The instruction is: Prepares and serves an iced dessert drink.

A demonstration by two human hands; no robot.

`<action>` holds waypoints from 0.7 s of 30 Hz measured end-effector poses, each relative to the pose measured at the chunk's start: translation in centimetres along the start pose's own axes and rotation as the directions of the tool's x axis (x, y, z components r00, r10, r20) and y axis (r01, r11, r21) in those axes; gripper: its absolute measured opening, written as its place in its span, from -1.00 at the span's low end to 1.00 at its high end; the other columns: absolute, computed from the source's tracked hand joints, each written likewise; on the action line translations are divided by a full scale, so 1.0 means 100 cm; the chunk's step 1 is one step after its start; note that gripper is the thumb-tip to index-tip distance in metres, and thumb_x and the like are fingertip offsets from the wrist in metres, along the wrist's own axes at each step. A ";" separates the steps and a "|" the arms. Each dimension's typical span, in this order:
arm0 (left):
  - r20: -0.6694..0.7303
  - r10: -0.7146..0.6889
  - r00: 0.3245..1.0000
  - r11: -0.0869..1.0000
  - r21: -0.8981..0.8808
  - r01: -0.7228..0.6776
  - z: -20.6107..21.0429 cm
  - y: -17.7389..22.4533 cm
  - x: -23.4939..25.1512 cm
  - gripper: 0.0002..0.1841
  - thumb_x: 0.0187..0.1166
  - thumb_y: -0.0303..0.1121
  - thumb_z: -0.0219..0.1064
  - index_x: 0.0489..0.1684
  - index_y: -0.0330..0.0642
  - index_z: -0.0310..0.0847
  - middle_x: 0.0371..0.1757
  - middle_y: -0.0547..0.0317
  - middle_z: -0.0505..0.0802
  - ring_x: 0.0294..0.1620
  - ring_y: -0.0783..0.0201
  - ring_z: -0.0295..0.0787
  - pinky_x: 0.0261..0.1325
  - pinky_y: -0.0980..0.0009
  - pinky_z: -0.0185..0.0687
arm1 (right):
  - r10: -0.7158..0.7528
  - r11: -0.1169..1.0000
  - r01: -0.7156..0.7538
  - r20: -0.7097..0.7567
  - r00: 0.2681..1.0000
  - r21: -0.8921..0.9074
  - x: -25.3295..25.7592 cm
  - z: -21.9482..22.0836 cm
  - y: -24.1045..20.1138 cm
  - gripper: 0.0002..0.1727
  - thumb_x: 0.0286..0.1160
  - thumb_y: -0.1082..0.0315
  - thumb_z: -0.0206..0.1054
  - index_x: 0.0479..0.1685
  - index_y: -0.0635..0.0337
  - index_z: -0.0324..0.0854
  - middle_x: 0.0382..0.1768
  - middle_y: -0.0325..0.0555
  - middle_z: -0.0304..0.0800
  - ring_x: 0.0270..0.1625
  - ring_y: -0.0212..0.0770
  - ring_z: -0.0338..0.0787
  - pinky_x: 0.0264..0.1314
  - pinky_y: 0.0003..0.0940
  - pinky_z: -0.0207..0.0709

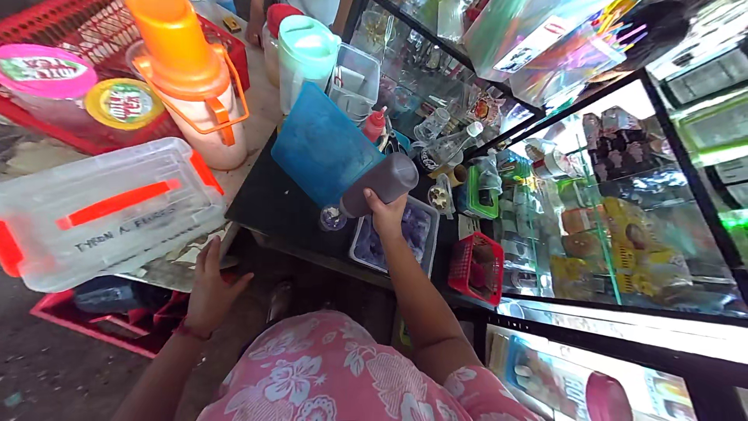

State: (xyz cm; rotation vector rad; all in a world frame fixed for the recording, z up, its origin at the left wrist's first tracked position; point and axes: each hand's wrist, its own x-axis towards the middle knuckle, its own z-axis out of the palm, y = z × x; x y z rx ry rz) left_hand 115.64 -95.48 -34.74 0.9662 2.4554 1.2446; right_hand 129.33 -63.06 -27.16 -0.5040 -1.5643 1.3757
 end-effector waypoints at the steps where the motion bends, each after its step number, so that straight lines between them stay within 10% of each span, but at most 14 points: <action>1: 0.001 0.003 1.000 1.000 0.001 -0.003 0.000 -0.001 0.001 0.10 0.12 -0.34 0.68 0.76 -0.52 0.06 0.66 -0.68 0.30 0.58 -0.61 0.34 0.51 -0.35 0.37 | 0.003 1.000 -0.003 0.010 1.000 0.001 -0.001 0.002 -0.001 -0.13 0.04 0.47 0.68 0.45 0.21 0.26 0.14 -0.17 0.74 0.18 -0.32 0.80 0.28 -0.23 0.74; 21: 0.004 0.028 1.000 1.000 -0.002 -0.028 -0.005 -0.005 0.011 0.09 0.11 -0.36 0.69 0.75 -0.53 0.07 0.64 -0.71 0.31 0.54 -0.64 0.38 0.46 -0.42 0.36 | -0.029 0.995 0.031 -0.023 0.999 0.092 0.001 0.011 -0.005 -0.14 0.00 0.48 0.71 0.38 0.21 0.27 0.09 -0.24 0.76 0.14 -0.36 0.81 0.28 -0.25 0.75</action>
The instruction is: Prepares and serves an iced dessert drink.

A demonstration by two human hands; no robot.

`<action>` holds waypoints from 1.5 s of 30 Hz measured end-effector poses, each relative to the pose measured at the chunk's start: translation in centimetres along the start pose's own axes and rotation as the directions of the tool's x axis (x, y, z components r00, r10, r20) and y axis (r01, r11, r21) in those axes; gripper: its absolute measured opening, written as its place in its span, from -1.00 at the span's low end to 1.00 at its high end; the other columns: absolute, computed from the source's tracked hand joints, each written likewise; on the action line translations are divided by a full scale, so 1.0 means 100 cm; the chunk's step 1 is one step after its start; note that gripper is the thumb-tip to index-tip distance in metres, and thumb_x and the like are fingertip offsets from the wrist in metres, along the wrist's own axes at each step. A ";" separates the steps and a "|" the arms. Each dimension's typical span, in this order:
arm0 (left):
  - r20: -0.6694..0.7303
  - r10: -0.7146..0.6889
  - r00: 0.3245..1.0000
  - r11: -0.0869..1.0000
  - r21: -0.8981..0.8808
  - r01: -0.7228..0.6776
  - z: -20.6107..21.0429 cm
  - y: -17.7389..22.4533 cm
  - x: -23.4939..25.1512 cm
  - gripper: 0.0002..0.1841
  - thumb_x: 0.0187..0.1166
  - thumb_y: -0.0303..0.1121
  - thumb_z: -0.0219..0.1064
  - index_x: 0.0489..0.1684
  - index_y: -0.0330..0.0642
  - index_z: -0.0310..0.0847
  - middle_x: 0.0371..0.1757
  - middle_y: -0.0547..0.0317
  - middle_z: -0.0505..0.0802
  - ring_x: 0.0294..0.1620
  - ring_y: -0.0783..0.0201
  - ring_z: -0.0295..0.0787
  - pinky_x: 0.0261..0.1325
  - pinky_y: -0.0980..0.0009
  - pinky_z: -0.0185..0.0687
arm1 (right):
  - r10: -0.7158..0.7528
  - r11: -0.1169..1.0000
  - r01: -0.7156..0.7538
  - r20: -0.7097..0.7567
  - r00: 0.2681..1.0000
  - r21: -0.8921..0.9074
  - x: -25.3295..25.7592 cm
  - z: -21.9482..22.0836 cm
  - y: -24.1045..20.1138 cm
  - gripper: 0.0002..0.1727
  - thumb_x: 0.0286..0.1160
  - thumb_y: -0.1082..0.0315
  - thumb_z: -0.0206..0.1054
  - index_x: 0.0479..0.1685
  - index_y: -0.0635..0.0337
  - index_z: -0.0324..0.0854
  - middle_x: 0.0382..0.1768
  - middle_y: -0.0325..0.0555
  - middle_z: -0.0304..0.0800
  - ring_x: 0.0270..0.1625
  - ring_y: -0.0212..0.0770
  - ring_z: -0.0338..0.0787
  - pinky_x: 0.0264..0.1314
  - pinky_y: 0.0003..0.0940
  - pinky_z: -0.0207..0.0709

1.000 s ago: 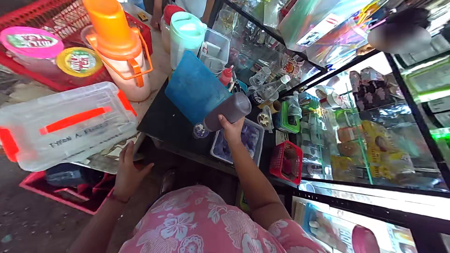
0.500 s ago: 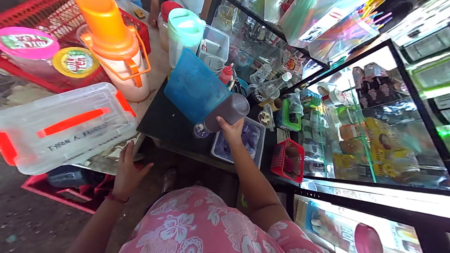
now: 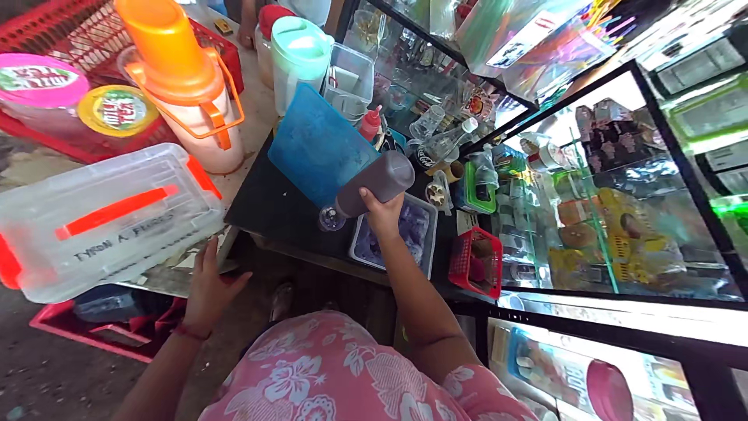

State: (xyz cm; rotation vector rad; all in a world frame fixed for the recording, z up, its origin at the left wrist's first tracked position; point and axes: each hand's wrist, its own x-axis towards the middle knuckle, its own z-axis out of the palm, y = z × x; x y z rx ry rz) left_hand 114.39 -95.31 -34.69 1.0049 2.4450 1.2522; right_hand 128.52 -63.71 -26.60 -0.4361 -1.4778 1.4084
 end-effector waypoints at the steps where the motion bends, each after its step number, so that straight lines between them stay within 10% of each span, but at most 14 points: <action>1: 0.004 0.000 1.000 1.000 0.003 0.000 0.001 0.000 0.001 0.09 0.11 -0.37 0.69 0.75 -0.53 0.07 0.64 -0.71 0.31 0.53 -0.64 0.38 0.45 -0.41 0.37 | -0.005 1.000 0.005 -0.011 1.000 0.003 0.001 0.000 0.000 -0.15 0.01 0.49 0.70 0.38 0.22 0.26 0.09 -0.23 0.76 0.14 -0.36 0.81 0.28 -0.25 0.75; 12: 0.027 0.047 0.999 0.998 0.036 -0.048 -0.001 0.006 0.014 0.09 0.12 -0.27 0.66 0.74 -0.54 0.09 0.63 -0.69 0.33 0.63 -0.62 0.27 0.60 -0.38 0.23 | 0.154 0.984 -0.127 -0.234 0.960 0.127 0.009 -0.008 0.001 -0.16 0.22 0.46 0.58 0.52 0.14 0.13 0.15 -0.12 0.69 0.16 -0.26 0.79 0.25 -0.17 0.74; 20: 0.092 0.229 0.969 0.965 0.108 -0.238 -0.017 0.030 0.042 0.08 0.16 -0.19 0.61 0.71 -0.62 0.10 0.60 -0.78 0.32 0.56 -0.69 0.31 0.50 -0.42 0.32 | 0.575 0.768 -0.301 -0.402 0.713 0.565 0.011 -0.030 0.010 -0.45 0.79 0.09 0.14 0.65 0.02 0.15 0.25 0.06 0.61 0.20 -0.07 0.71 0.22 -0.03 0.66; 26: 0.153 0.585 0.797 0.806 0.000 -0.592 -0.002 0.102 0.109 -0.08 0.33 0.09 0.45 0.58 -0.52 0.41 0.54 -0.56 0.54 0.59 -0.41 0.45 0.62 -0.13 0.34 | 0.765 0.541 -0.240 -0.352 0.539 0.806 0.010 -0.029 -0.016 -0.29 0.77 -0.33 -0.19 0.52 0.07 0.30 0.17 0.06 0.65 0.14 -0.07 0.73 0.13 -0.11 0.68; 32: 0.285 0.724 0.628 0.681 -0.433 -0.590 0.096 0.220 0.146 0.05 0.21 0.10 0.58 0.63 -0.54 0.27 0.59 -0.41 0.54 0.61 -0.07 0.50 0.60 0.10 0.44 | 0.739 0.444 -0.184 -0.242 0.629 0.877 0.020 -0.036 -0.058 -0.23 0.74 -0.39 -0.33 0.37 0.08 0.37 0.01 -0.01 0.72 0.03 -0.12 0.77 0.05 -0.16 0.71; 36: 0.110 0.714 0.692 0.575 -0.655 -0.490 0.171 0.275 0.151 0.15 0.13 0.02 0.71 0.59 -0.68 0.13 0.58 -0.35 0.53 0.63 0.31 0.47 0.68 0.44 0.35 | 0.684 0.449 -0.250 -0.151 0.714 0.858 0.043 -0.060 -0.069 -0.21 0.71 -0.43 -0.35 0.31 0.03 0.46 -0.02 -0.07 0.79 0.05 -0.18 0.81 0.09 -0.15 0.72; 40: -0.004 0.601 0.799 0.669 -0.544 -0.506 0.209 0.306 0.169 0.04 0.21 -0.07 0.67 0.50 -0.77 0.21 0.42 -0.49 0.63 0.50 0.14 0.62 0.62 0.33 0.44 | 0.714 0.555 -0.581 0.018 0.700 0.596 0.064 -0.111 -0.072 -0.22 0.80 -0.32 -0.40 0.45 0.14 0.38 0.05 0.02 0.76 0.06 -0.13 0.78 0.07 -0.14 0.69; 43: 0.089 0.376 0.922 0.852 -0.424 -0.307 0.219 0.321 0.192 0.00 0.25 -0.20 0.63 0.58 -0.71 0.13 0.44 -0.50 0.60 0.48 0.10 0.61 0.58 0.32 0.46 | 0.608 0.790 -0.612 -0.093 0.788 -0.027 0.071 -0.187 -0.064 -0.51 0.87 0.30 0.01 0.60 0.49 0.30 0.40 0.30 0.61 0.33 -0.02 0.72 0.36 -0.16 0.61; 45: 0.181 0.241 0.953 0.925 -0.341 -0.169 0.227 0.319 0.211 0.02 0.23 -0.28 0.66 0.68 -0.59 0.11 0.53 -0.45 0.55 0.57 0.01 0.53 0.64 0.21 0.40 | 0.453 0.657 -0.477 -0.200 0.869 -0.585 0.083 -0.256 -0.041 -0.53 0.65 0.35 0.30 0.40 0.54 0.54 0.41 0.41 0.62 0.45 0.13 0.67 0.55 -0.08 0.51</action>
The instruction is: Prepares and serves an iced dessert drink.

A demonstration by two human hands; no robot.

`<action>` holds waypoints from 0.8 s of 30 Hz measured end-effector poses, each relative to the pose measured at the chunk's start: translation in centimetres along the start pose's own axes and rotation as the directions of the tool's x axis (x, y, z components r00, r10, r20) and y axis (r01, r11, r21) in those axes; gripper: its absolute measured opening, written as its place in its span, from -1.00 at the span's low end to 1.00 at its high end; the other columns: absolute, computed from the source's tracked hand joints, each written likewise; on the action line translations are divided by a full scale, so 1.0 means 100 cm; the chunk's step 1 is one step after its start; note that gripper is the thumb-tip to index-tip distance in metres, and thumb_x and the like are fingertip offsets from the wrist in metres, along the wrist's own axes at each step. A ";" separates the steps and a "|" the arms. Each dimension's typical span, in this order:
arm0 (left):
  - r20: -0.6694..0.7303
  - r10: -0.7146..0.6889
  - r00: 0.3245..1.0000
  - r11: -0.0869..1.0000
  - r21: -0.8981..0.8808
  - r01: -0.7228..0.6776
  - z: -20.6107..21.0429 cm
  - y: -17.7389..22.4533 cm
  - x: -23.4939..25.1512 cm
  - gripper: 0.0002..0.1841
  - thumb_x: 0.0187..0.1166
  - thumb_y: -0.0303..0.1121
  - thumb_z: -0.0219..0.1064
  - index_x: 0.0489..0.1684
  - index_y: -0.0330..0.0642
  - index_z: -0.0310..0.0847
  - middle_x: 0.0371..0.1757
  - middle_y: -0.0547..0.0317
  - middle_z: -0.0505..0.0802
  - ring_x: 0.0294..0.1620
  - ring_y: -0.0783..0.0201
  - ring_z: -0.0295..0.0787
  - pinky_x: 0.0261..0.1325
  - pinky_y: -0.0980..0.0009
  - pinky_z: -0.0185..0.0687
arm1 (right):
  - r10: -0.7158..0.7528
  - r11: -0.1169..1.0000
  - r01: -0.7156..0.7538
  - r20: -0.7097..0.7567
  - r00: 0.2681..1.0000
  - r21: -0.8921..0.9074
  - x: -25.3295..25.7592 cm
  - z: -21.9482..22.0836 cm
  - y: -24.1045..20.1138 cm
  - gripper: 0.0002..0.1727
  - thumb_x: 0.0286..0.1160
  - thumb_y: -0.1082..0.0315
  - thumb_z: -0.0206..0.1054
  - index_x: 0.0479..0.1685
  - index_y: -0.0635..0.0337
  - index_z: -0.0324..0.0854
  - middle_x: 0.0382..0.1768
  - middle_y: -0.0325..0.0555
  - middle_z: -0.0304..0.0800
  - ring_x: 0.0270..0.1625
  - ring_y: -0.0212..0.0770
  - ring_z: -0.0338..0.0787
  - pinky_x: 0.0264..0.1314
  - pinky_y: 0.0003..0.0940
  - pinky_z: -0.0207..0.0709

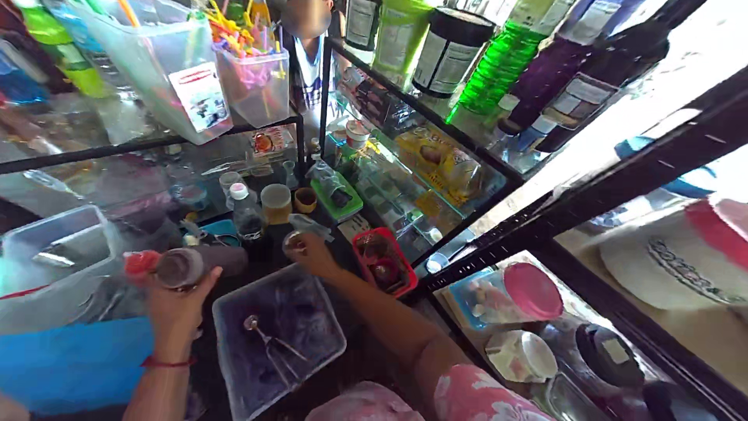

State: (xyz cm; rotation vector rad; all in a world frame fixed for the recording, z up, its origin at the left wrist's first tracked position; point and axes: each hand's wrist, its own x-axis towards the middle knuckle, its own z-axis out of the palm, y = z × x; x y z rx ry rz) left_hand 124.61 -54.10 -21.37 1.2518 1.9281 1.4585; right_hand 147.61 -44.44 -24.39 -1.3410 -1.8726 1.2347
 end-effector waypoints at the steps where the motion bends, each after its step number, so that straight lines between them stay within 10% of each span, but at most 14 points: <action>1: 0.016 -0.053 0.998 0.997 0.048 0.052 0.002 -0.005 0.007 0.01 0.23 -0.31 0.67 0.69 -0.54 0.13 0.55 -0.43 0.54 0.60 -0.02 0.50 0.67 0.16 0.36 | 0.001 0.971 -0.005 -0.017 1.000 -0.238 0.018 -0.022 0.022 -0.55 0.63 0.32 0.31 0.37 0.46 0.61 0.45 0.41 0.59 0.53 0.23 0.60 0.63 0.04 0.43; 4: 0.025 -0.125 0.992 0.979 0.165 0.120 0.016 -0.022 0.023 -0.01 0.26 -0.37 0.67 0.71 -0.53 0.11 0.59 -0.48 0.49 0.66 -0.15 0.41 0.72 0.05 0.25 | 0.034 0.807 -0.031 -0.006 0.999 -0.590 0.068 -0.068 0.070 -0.61 0.64 0.33 0.30 0.35 0.34 0.66 0.50 0.35 0.55 0.61 0.32 0.49 0.64 0.22 0.35; 12: 0.007 -0.157 0.988 0.904 0.404 0.141 0.018 -0.013 0.033 0.01 0.18 -0.30 0.70 0.70 -0.50 0.17 0.49 -0.58 0.56 0.58 -0.42 0.44 0.61 -0.30 0.23 | 0.002 0.544 0.189 0.227 0.974 -0.818 0.124 -0.084 0.113 -0.71 0.60 0.60 0.21 0.20 0.38 0.72 0.36 0.29 0.68 0.57 0.29 0.51 0.57 0.28 0.30; 20: 0.082 -0.263 0.961 0.882 0.424 0.205 0.026 -0.047 0.031 -0.07 0.20 -0.42 0.70 0.66 -0.46 0.26 0.48 -0.52 0.59 0.58 -0.33 0.48 0.64 -0.22 0.26 | -0.128 0.587 0.260 0.228 0.965 -0.766 0.143 -0.103 0.130 -0.74 0.50 0.49 0.36 0.11 0.30 0.79 0.18 0.19 0.81 0.49 0.24 0.59 0.68 0.44 0.04; 24: 0.072 -0.245 0.967 0.924 0.321 0.210 0.036 -0.082 0.031 0.02 0.19 -0.47 0.69 0.74 -0.48 0.11 0.58 -0.50 0.50 0.65 -0.25 0.42 0.70 -0.08 0.25 | -0.094 0.688 0.233 0.235 0.968 -0.688 0.158 -0.128 0.130 -0.62 0.24 0.37 0.61 0.09 0.24 0.81 0.23 0.20 0.79 0.54 0.32 0.53 0.46 0.39 0.41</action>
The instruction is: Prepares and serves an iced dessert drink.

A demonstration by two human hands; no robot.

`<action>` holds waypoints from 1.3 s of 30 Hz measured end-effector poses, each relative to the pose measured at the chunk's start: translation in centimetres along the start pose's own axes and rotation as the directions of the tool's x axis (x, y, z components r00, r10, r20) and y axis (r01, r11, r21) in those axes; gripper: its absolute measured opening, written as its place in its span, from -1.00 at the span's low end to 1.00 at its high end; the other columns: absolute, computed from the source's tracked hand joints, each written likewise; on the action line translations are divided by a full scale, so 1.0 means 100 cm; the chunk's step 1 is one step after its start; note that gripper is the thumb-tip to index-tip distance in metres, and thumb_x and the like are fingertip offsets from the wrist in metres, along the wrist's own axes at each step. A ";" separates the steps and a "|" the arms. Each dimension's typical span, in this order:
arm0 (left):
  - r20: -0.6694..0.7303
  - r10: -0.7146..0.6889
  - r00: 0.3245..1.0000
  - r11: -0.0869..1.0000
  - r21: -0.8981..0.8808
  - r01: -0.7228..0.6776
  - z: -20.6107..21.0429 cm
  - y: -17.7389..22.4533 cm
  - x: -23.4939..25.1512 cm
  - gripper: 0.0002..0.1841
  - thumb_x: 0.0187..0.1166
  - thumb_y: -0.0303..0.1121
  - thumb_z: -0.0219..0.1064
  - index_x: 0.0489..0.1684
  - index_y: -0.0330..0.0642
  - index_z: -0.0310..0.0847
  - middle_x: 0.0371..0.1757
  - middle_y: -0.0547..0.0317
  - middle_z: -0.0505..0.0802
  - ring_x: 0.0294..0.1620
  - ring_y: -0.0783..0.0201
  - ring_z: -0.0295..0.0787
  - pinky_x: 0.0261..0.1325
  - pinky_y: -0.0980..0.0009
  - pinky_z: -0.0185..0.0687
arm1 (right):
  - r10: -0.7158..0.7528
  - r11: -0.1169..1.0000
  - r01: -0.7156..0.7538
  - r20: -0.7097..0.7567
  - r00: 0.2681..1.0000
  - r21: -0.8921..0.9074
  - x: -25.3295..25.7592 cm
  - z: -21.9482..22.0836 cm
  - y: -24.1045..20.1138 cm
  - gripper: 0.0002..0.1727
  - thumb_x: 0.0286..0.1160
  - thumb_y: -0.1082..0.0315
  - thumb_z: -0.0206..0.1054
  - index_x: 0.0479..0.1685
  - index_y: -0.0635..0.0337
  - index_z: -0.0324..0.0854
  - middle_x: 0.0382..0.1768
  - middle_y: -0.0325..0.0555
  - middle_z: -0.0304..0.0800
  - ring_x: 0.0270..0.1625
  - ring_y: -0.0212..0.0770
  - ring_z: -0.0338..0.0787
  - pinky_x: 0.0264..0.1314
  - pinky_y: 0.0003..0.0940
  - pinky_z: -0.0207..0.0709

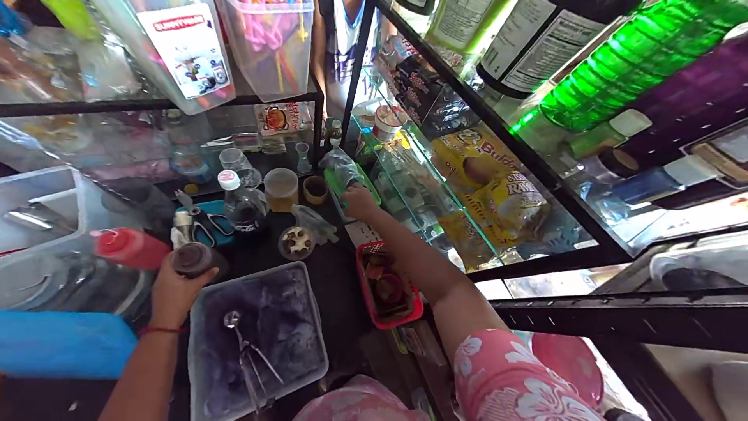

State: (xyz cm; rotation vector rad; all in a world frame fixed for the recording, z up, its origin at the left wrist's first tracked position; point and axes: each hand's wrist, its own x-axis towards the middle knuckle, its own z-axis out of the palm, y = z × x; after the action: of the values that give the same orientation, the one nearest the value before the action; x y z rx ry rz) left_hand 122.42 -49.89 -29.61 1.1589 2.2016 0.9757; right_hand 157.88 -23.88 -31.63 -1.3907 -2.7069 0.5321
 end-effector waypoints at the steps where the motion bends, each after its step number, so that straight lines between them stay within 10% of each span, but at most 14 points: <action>1: -0.018 0.010 1.000 0.999 -0.040 -0.011 0.002 -0.006 -0.002 0.10 0.19 -0.44 0.70 0.80 -0.45 -0.02 0.64 -0.49 0.42 0.68 -0.24 0.38 0.70 -0.06 0.28 | -0.007 1.000 0.007 0.026 1.000 0.016 0.001 -0.004 0.004 -0.60 0.24 0.36 0.63 0.11 0.25 0.81 0.24 0.21 0.78 0.55 0.32 0.52 0.45 0.38 0.44; 4: -0.137 0.122 0.983 0.992 -0.022 -0.126 0.001 0.007 -0.041 0.18 0.28 -0.20 0.64 0.84 -0.49 -0.20 0.74 -0.58 0.22 0.75 -0.35 0.20 0.72 -0.10 0.22 | -0.049 0.997 0.048 0.011 0.999 0.059 0.000 -0.013 0.014 -0.63 0.26 0.38 0.61 0.08 0.26 0.82 0.17 0.22 0.81 0.49 0.32 0.58 0.42 0.35 0.50; 7: -0.174 0.402 0.899 0.915 0.104 -0.389 0.025 0.054 -0.085 -0.29 0.50 -0.17 0.39 0.49 -0.62 0.39 0.49 -0.68 0.51 0.56 -0.52 0.41 0.58 -0.25 0.33 | -0.064 0.991 0.066 -0.019 0.998 0.118 0.000 -0.023 0.020 -0.66 0.28 0.41 0.58 0.07 0.28 0.81 0.13 0.21 0.82 0.45 0.29 0.61 0.47 0.27 0.49; 10: 0.115 0.625 0.772 0.770 0.071 -0.634 0.096 0.105 -0.058 -0.67 0.57 -0.28 0.32 0.09 -0.33 0.82 0.21 -0.28 0.83 0.36 -0.37 0.67 0.42 -0.32 0.44 | -0.096 0.988 0.098 -0.026 0.995 0.122 0.000 -0.029 0.023 -0.67 0.28 0.42 0.57 0.06 0.32 0.81 0.10 0.23 0.84 0.40 0.28 0.66 0.50 0.21 0.47; 14: 0.639 0.470 0.608 0.761 0.055 -0.646 0.212 0.169 0.034 -0.69 0.77 -0.35 0.16 0.26 -0.18 0.79 0.36 -0.07 0.81 0.60 -0.11 0.52 0.68 -0.13 0.23 | -0.092 0.986 0.097 -0.039 0.995 0.138 0.000 -0.032 0.022 -0.67 0.26 0.41 0.61 0.04 0.31 0.82 0.09 0.24 0.83 0.41 0.32 0.64 0.48 0.25 0.48; 19: 0.808 0.278 0.519 0.673 0.222 -0.706 0.285 0.202 0.093 -0.60 0.83 -0.35 0.05 0.50 -0.34 0.56 0.48 -0.30 0.67 0.62 -0.23 0.48 0.68 -0.13 0.25 | -0.031 0.990 0.031 -0.009 0.999 0.139 -0.001 -0.050 0.012 -0.66 0.40 0.37 0.53 0.11 0.37 0.78 0.18 0.31 0.79 0.45 0.30 0.61 0.59 0.14 0.38; 26: 0.696 0.209 0.687 0.848 0.221 -0.482 0.293 0.210 0.093 -0.45 0.60 -0.32 0.36 0.53 -0.43 0.46 0.51 -0.31 0.63 0.65 -0.16 0.44 0.74 -0.02 0.19 | 0.028 0.990 -0.039 0.085 0.996 0.134 0.000 -0.057 0.007 -0.62 0.38 0.44 0.49 0.20 0.36 0.74 0.27 0.29 0.73 0.55 0.26 0.53 0.59 0.11 0.41; 33: 0.752 0.506 0.422 0.525 0.119 -0.842 0.258 0.167 0.084 -0.68 0.78 -0.44 0.08 0.29 -0.31 0.71 0.39 -0.21 0.75 0.56 -0.24 0.54 0.61 -0.23 0.27 | 0.013 0.992 -0.021 0.059 0.998 0.126 -0.007 -0.043 0.005 -0.61 0.45 0.37 0.47 0.23 0.36 0.72 0.31 0.29 0.72 0.58 0.28 0.50 0.63 0.12 0.37; 39: 0.329 0.920 0.213 0.253 -0.085 -0.964 0.205 0.137 0.049 -0.82 0.62 -0.53 0.25 -0.13 -0.33 0.83 0.02 -0.18 0.91 0.12 -0.21 0.87 0.11 -0.14 0.75 | -0.010 1.000 0.010 0.024 1.000 -0.014 -0.023 -0.006 -0.009 -0.65 0.47 0.40 0.40 0.21 0.35 0.74 0.34 0.27 0.71 0.61 0.28 0.49 0.62 0.27 0.29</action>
State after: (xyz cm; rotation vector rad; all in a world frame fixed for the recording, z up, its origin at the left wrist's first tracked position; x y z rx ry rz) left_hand 140.55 -32.73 -32.56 2.6776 1.0672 0.8910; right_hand 158.66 -26.04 -30.51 -1.3821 -2.7404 0.5329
